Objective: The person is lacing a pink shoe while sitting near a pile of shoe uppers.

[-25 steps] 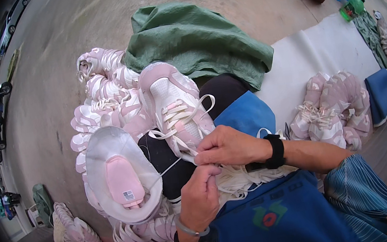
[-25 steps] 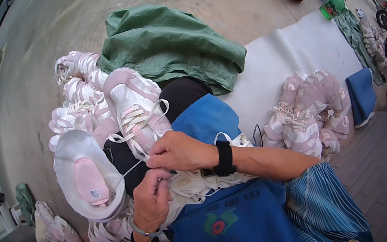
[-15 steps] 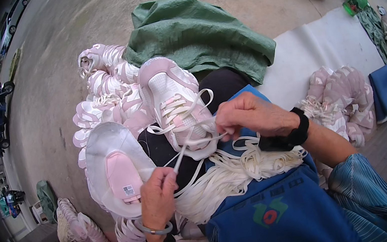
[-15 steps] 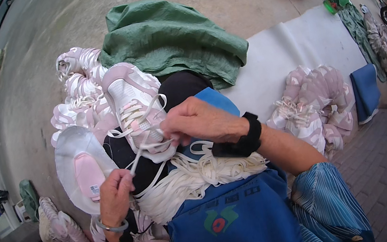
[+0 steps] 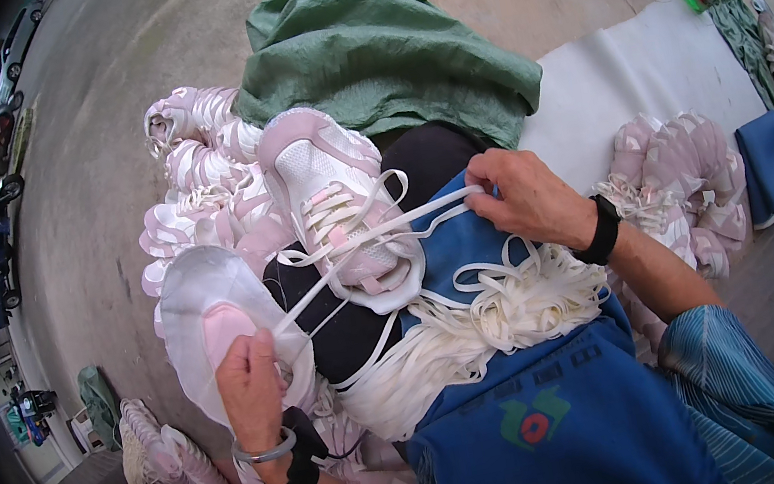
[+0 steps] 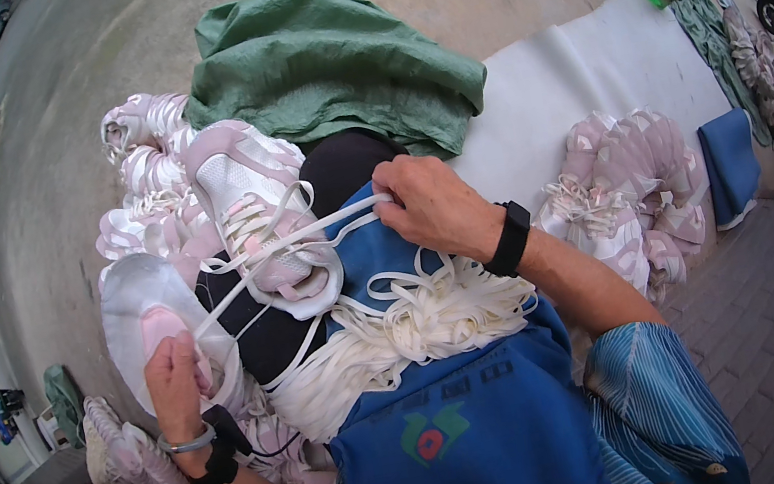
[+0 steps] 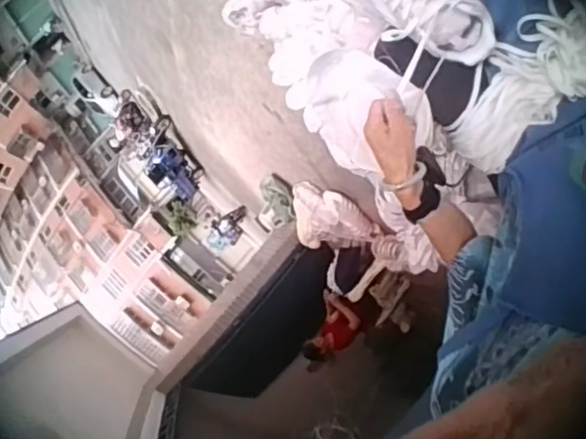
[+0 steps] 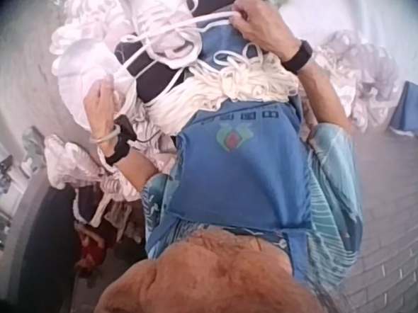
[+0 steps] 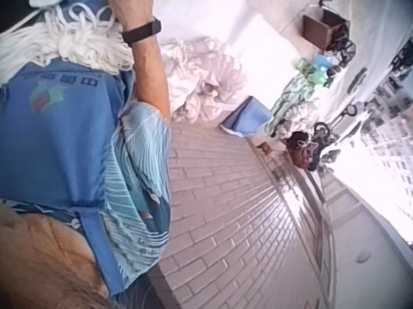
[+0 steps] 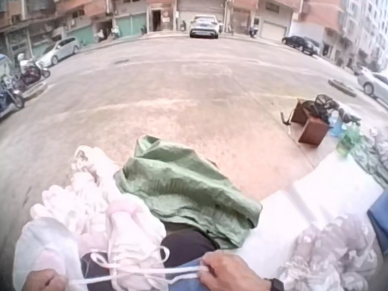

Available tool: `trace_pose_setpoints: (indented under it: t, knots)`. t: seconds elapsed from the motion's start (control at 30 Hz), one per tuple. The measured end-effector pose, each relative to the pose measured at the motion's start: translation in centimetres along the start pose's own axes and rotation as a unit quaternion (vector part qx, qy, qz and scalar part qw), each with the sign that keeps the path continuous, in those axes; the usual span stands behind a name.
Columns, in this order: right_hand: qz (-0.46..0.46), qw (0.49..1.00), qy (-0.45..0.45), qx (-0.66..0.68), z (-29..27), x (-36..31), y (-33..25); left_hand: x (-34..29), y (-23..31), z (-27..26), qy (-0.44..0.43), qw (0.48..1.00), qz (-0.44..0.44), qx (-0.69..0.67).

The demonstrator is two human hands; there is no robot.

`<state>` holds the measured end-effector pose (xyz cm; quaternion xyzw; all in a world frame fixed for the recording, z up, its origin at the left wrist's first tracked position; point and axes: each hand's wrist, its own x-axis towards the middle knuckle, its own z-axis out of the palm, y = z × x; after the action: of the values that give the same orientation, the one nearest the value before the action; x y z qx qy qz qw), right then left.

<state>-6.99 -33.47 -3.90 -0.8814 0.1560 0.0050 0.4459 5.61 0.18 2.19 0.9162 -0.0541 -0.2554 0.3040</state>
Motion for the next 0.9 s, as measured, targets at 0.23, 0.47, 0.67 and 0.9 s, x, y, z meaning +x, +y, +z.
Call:
trace_pose_setpoints:
  t: [0.23,0.47,0.67,0.9]
  knots:
    - [0.131,0.970,-0.084,0.185,-2.3,-0.2,-2.9,-0.2,0.3,1.0,0.005,0.877,0.034,-0.480]
    - [-0.029,0.999,0.009,0.031,-0.3,-0.9,-0.1,2.0,-0.2,1.1,-0.172,0.627,0.188,-0.736]
    - [-0.257,0.966,0.025,0.013,-0.8,-1.5,-1.2,1.4,-1.0,0.2,-0.098,0.733,0.184,-0.648]
    - [-0.282,0.935,-0.129,-0.173,0.6,-0.9,-0.7,0.4,1.2,-0.4,-0.087,0.930,0.122,-0.337]
